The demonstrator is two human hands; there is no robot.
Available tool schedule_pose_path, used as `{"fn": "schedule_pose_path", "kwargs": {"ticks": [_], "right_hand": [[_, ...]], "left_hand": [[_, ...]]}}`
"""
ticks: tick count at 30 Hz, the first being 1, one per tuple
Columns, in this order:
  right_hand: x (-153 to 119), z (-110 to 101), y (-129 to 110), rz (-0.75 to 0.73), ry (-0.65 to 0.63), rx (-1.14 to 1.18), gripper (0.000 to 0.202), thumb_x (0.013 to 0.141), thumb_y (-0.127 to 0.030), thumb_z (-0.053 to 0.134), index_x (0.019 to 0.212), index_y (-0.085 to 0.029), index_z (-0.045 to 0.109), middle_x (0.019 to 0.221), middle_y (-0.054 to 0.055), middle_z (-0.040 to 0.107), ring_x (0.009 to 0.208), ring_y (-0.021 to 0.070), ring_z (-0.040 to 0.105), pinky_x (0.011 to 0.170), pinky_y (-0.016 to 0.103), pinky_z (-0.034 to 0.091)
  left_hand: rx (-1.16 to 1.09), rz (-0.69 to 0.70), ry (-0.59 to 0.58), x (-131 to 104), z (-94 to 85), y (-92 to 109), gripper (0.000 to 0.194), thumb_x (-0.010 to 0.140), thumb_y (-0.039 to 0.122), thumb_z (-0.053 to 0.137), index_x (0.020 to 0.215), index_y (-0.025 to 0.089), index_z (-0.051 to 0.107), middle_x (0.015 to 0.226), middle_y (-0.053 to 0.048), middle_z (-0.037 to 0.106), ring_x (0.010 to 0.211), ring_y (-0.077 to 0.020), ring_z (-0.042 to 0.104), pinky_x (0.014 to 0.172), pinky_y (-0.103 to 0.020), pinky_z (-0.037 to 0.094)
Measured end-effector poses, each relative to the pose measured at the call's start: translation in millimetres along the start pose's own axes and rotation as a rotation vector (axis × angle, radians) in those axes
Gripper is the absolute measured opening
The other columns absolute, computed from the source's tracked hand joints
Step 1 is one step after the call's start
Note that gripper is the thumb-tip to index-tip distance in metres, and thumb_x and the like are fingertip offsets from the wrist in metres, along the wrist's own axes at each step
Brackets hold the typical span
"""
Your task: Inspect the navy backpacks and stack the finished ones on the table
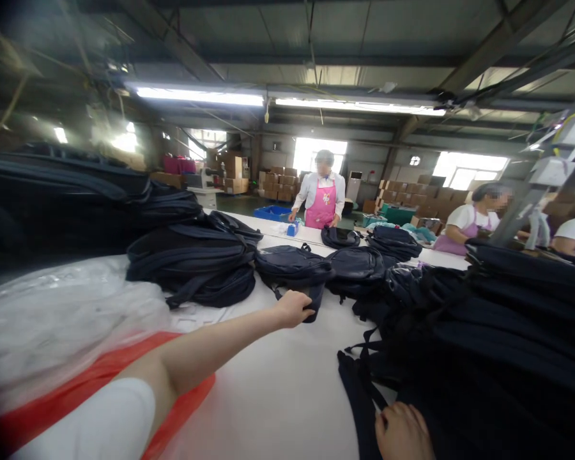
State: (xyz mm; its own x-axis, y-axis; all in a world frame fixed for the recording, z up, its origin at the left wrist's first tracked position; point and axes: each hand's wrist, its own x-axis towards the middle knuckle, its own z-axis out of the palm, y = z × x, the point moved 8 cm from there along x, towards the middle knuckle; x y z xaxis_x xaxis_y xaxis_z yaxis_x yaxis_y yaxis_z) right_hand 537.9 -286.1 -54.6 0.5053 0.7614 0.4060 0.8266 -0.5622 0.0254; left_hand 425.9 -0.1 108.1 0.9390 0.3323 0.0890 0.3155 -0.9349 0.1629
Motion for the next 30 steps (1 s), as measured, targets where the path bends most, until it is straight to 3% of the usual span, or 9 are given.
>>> {"fn": "schedule_pose_path", "kwargs": {"ticks": [3,6,12,14,16,20,24,27,30], "right_hand": [[2,-19,-12,0.014,-0.024,-0.033,0.029,0.083,-0.029,0.047,0.072,-0.018,0.071,0.082,0.012,0.069,0.085,0.0272,0.063,0.095,0.045,0.040],[3,-30,-15,0.037,-0.029,-0.018,0.030,0.083,-0.027,0.046,0.071,-0.015,0.070,0.079,0.013,0.068,0.081,0.0268,0.062,0.093,0.043,0.039],[1,-39,-10,0.098,-0.015,0.067,0.032,0.084,-0.027,0.043,0.077,-0.014,0.071,0.084,0.013,0.069,0.085,0.0242,0.062,0.091,0.038,0.040],[-1,-39,-4,0.132,-0.018,0.093,0.035,0.086,-0.030,0.040,0.080,-0.015,0.071,0.087,0.013,0.070,0.087,0.0243,0.062,0.086,0.037,0.042],[-3,-42,2,0.181,-0.007,0.119,0.038,0.087,-0.033,0.038,0.083,-0.015,0.071,0.091,0.013,0.070,0.087,0.0251,0.061,0.082,0.037,0.044],[-4,-64,-3,0.217,0.030,0.179,0.041,0.088,-0.040,0.038,0.087,-0.015,0.070,0.092,0.014,0.070,0.086,0.0267,0.062,0.078,0.039,0.047],[-13,-105,-63,0.012,0.048,0.322,0.038,0.086,-0.050,0.049,0.094,-0.018,0.068,0.100,0.010,0.069,0.096,0.0248,0.061,0.090,0.039,0.047],[-36,-124,-131,-0.272,-0.021,0.466,0.039,0.084,-0.049,0.057,0.108,-0.020,0.063,0.112,0.010,0.065,0.108,0.0247,0.058,0.097,0.041,0.046],[-63,-117,-177,-0.407,-0.130,0.423,0.045,0.079,-0.043,0.064,0.117,-0.019,0.058,0.122,0.012,0.060,0.115,0.0272,0.054,0.100,0.046,0.045]], "left_hand": [[-0.014,0.136,-0.018,-54,-8.0,44,0.030,0.088,0.045,0.052,0.081,0.020,0.066,0.095,-0.007,0.071,0.095,-0.0257,0.065,0.080,-0.033,0.047],[0.023,0.354,-0.056,-125,-5.8,87,0.028,0.086,0.043,0.056,0.072,0.020,0.064,0.084,-0.005,0.071,0.083,-0.0236,0.066,0.068,-0.031,0.046],[-0.061,0.808,-0.237,-277,33.2,166,0.027,0.081,0.041,0.065,0.065,0.021,0.060,0.068,-0.001,0.069,0.063,-0.0189,0.063,0.053,-0.030,0.043],[-0.158,0.898,-0.258,-312,44.9,185,0.027,0.081,0.041,0.065,0.064,0.021,0.059,0.068,-0.001,0.068,0.063,-0.0182,0.063,0.052,-0.030,0.043],[-0.255,0.909,-0.245,-330,52.1,196,0.026,0.080,0.039,0.066,0.064,0.021,0.058,0.068,-0.001,0.068,0.064,-0.0179,0.063,0.053,-0.029,0.043],[-0.492,0.760,-0.196,-336,52.4,193,0.022,0.083,0.042,0.063,0.078,0.020,0.065,0.073,-0.001,0.070,0.071,-0.0178,0.065,0.062,-0.027,0.047],[-0.700,0.559,-0.104,-339,44.6,169,0.023,0.089,0.040,0.056,0.094,0.021,0.067,0.082,-0.002,0.071,0.078,-0.0169,0.065,0.076,-0.027,0.050],[-0.806,0.257,0.146,-337,43.2,126,0.027,0.090,0.034,0.052,0.111,0.019,0.061,0.105,-0.007,0.068,0.099,-0.0195,0.062,0.092,-0.032,0.048],[-0.748,-0.092,0.338,-339,65.2,66,0.032,0.091,0.028,0.046,0.119,0.016,0.055,0.124,-0.013,0.059,0.117,-0.0223,0.053,0.103,-0.040,0.043]]}}
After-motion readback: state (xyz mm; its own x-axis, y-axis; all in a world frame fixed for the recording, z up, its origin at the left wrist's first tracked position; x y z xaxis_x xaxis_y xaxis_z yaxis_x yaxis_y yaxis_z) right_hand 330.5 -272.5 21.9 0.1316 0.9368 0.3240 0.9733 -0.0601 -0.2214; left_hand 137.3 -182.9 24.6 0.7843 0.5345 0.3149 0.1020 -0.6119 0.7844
